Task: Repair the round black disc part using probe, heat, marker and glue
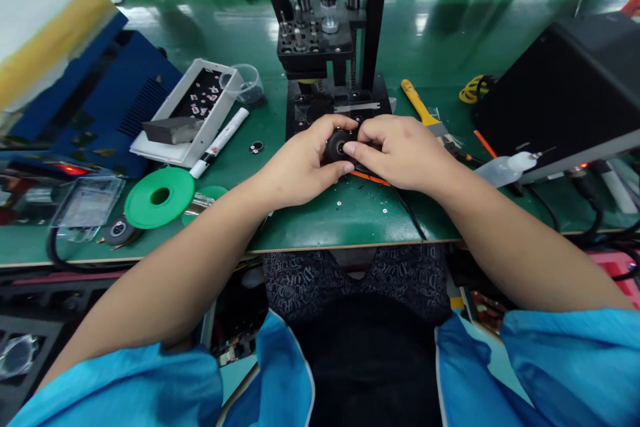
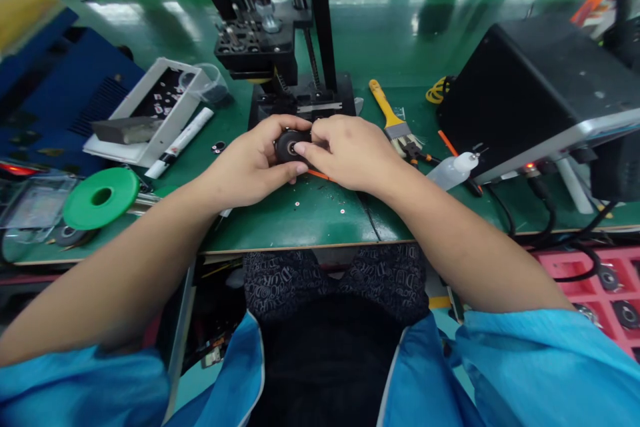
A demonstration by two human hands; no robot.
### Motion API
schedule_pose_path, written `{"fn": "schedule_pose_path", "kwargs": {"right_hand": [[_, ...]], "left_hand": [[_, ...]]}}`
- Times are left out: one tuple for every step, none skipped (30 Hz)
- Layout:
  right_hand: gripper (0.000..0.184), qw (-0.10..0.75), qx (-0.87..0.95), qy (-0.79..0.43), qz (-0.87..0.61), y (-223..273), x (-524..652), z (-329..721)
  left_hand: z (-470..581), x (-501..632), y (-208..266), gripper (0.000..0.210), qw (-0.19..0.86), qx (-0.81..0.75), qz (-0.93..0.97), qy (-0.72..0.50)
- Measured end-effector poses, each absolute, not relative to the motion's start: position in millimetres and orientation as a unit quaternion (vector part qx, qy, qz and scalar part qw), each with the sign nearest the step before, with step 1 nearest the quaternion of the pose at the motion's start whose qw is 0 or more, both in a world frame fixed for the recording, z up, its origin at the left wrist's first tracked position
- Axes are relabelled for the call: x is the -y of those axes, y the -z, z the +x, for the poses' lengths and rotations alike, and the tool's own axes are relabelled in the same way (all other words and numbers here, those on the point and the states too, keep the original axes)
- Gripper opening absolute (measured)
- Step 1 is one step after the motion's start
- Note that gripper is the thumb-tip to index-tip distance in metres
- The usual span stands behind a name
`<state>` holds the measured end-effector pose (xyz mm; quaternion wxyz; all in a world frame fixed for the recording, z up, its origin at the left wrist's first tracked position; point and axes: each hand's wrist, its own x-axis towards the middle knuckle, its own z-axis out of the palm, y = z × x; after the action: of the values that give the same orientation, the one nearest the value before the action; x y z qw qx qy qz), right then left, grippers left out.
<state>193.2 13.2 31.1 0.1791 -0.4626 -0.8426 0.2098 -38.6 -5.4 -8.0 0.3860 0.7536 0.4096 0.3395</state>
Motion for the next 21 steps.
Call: {"fn": "schedule_pose_path", "kwargs": {"right_hand": [[0.030, 0.178, 0.842, -0.213, -0.463, -31, -13, 193], [0.031, 0.177, 0.841, -0.215, -0.463, -31, -13, 193], [0.032, 0.177, 0.841, -0.217, -0.463, -32, -12, 193], [0.033, 0.178, 0.840, -0.220, -0.463, -32, -12, 193], [0.035, 0.176, 0.839, -0.225, -0.463, -33, -12, 193], [0.037, 0.173, 0.838, -0.230, -0.463, -34, -12, 192], [0.039, 0.169, 0.836, -0.236, -0.466, -35, -11, 192], [0.040, 0.164, 0.834, -0.242, -0.469, -37, -11, 192], [0.040, 0.159, 0.831, -0.247, -0.473, -38, -11, 191], [0.041, 0.156, 0.827, -0.253, -0.477, -40, -10, 191], [0.043, 0.154, 0.824, -0.261, -0.479, -42, -9, 190], [0.044, 0.151, 0.821, -0.273, -0.479, -44, -8, 189], [0.045, 0.149, 0.819, -0.286, -0.475, -45, -7, 189], [0.046, 0.148, 0.820, -0.296, -0.467, -46, -6, 188], [0.047, 0.148, 0.822, -0.303, -0.459, -47, -6, 188], [0.047, 0.153, 0.824, -0.306, -0.451, -47, -6, 188], [0.047, 0.162, 0.825, -0.306, -0.446, -47, -6, 189], [0.047, 0.175, 0.825, -0.302, -0.444, -46, -8, 190], [0.047, 0.188, 0.823, -0.301, -0.444, -45, -9, 192], [0.047, 0.198, 0.819, -0.303, -0.444, -44, -11, 195], [0.047, 0.206, 0.816, -0.305, -0.445, -43, -14, 198]], "left_hand": [[-39, 6, 7, 0.057, 0.376, -0.406, 0.761, -0.340], [-39, 6, 6, 0.055, 0.367, -0.401, 0.768, -0.339], [-39, 6, 5, 0.053, 0.361, -0.396, 0.775, -0.335], [-39, 7, 3, 0.052, 0.355, -0.394, 0.781, -0.329], [-39, 8, 1, 0.051, 0.350, -0.395, 0.787, -0.320], [-39, 9, -1, 0.051, 0.343, -0.399, 0.792, -0.311], [-39, 9, -2, 0.051, 0.334, -0.404, 0.797, -0.301], [-39, 10, -4, 0.051, 0.326, -0.409, 0.801, -0.291], [-39, 11, -6, 0.052, 0.320, -0.413, 0.804, -0.285], [-39, 11, -7, 0.052, 0.315, -0.414, 0.807, -0.281], [-38, 12, -7, 0.052, 0.311, -0.415, 0.808, -0.279], [-38, 12, -7, 0.051, 0.308, -0.414, 0.810, -0.279], [-38, 12, -7, 0.049, 0.307, -0.412, 0.812, -0.278], [-37, 12, -6, 0.048, 0.306, -0.411, 0.813, -0.277], [-37, 11, -4, 0.047, 0.308, -0.410, 0.813, -0.275], [-37, 10, -2, 0.046, 0.313, -0.409, 0.811, -0.278], [-37, 9, 0, 0.046, 0.321, -0.409, 0.805, -0.285], [-37, 8, 2, 0.047, 0.332, -0.409, 0.797, -0.296], [-38, 6, 3, 0.049, 0.346, -0.408, 0.786, -0.310], [-38, 5, 4, 0.051, 0.364, -0.405, 0.774, -0.324], [-39, 4, 5, 0.053, 0.385, -0.401, 0.761, -0.335]]}}
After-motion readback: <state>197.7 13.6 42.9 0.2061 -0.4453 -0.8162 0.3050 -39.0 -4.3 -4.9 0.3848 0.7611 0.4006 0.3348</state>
